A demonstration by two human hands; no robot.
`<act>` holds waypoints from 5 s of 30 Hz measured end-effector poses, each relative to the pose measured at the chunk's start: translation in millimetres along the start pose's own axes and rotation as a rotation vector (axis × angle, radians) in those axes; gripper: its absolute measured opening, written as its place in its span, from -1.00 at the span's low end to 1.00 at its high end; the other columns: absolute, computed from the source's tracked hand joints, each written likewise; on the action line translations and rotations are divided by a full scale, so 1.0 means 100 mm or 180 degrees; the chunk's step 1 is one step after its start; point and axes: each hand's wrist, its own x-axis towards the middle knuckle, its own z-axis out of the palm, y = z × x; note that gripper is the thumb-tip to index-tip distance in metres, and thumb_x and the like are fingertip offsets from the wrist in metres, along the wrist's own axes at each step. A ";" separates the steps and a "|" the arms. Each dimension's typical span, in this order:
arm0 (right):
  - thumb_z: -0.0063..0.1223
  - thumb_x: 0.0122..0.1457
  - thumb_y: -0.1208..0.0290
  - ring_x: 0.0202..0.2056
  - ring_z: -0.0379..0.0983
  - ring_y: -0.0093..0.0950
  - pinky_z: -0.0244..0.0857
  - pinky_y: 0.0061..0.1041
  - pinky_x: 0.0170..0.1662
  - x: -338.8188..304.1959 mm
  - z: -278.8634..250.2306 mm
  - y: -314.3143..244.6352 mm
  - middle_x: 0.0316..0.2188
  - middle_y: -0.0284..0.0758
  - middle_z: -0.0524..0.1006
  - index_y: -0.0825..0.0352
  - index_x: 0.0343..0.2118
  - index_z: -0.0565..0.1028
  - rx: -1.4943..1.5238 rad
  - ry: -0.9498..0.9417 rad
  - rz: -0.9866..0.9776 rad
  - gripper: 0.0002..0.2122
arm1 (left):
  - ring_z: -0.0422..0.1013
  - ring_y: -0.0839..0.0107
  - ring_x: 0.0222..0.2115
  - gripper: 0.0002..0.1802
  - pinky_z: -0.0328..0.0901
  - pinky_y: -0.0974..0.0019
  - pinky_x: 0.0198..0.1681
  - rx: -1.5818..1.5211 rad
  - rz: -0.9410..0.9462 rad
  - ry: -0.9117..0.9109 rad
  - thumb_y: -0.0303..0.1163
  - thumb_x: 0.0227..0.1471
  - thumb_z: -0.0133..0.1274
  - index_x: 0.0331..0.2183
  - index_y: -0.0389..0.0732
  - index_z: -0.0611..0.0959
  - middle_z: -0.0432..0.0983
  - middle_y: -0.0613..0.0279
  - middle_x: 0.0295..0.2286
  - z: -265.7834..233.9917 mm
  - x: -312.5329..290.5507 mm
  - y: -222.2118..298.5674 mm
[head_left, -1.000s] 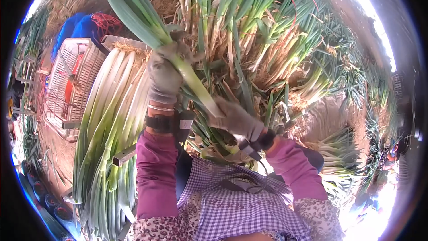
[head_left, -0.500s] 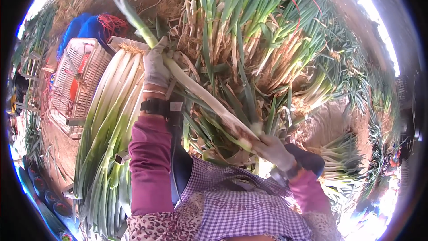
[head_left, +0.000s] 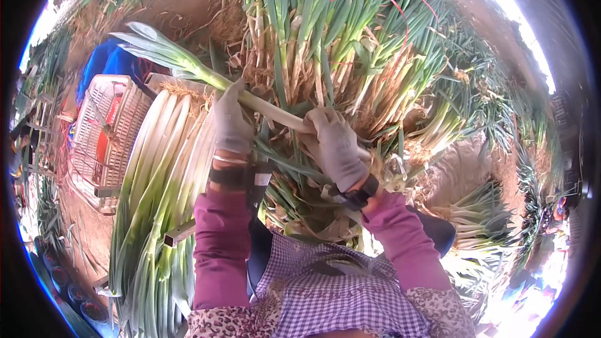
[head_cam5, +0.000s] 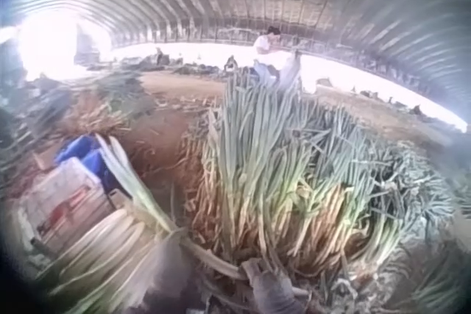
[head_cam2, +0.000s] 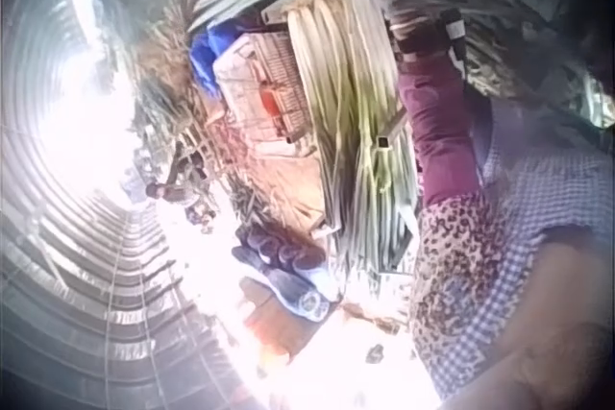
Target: The recorder cleans and strips outer leaves from harvested leeks and places the cleaned leeks into a crate.
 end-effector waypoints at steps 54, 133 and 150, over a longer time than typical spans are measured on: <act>0.07 0.15 0.21 -0.32 0.55 -0.36 0.40 -0.45 -0.15 -1.19 -0.77 0.88 -0.30 -0.19 0.59 0.29 -0.01 0.45 0.1566 -0.0955 0.1307 -0.62 | 0.48 0.24 -0.49 -0.82 0.49 0.08 -0.37 0.0399 -0.0230 -0.0062 -0.58 0.01 0.11 -0.31 -0.33 0.46 0.45 0.10 -0.45 -0.17 -0.09 0.06; -0.18 0.29 0.27 0.04 0.39 -0.40 0.24 -0.50 0.10 -2.61 0.96 2.13 0.00 -0.25 0.48 0.22 0.05 0.44 0.1441 -0.2577 0.1175 -0.67 | 0.29 0.53 -0.70 -0.76 0.24 0.42 -0.67 0.1060 0.0396 -0.0406 -0.47 0.03 0.15 -0.20 -0.21 0.53 0.41 0.36 -0.56 -0.05 -0.55 0.32; 0.18 0.11 0.28 -0.30 0.45 -0.54 0.34 -0.57 -0.17 0.47 -0.24 -0.19 -0.27 -0.33 0.53 0.39 0.02 0.39 0.2257 -0.1465 0.0112 -0.55 | 0.46 0.48 -0.51 -0.57 0.33 0.44 -0.60 0.1529 0.1185 -0.0757 -0.35 -0.07 0.26 -0.14 -0.24 0.53 0.52 0.24 -0.35 0.08 -0.48 0.49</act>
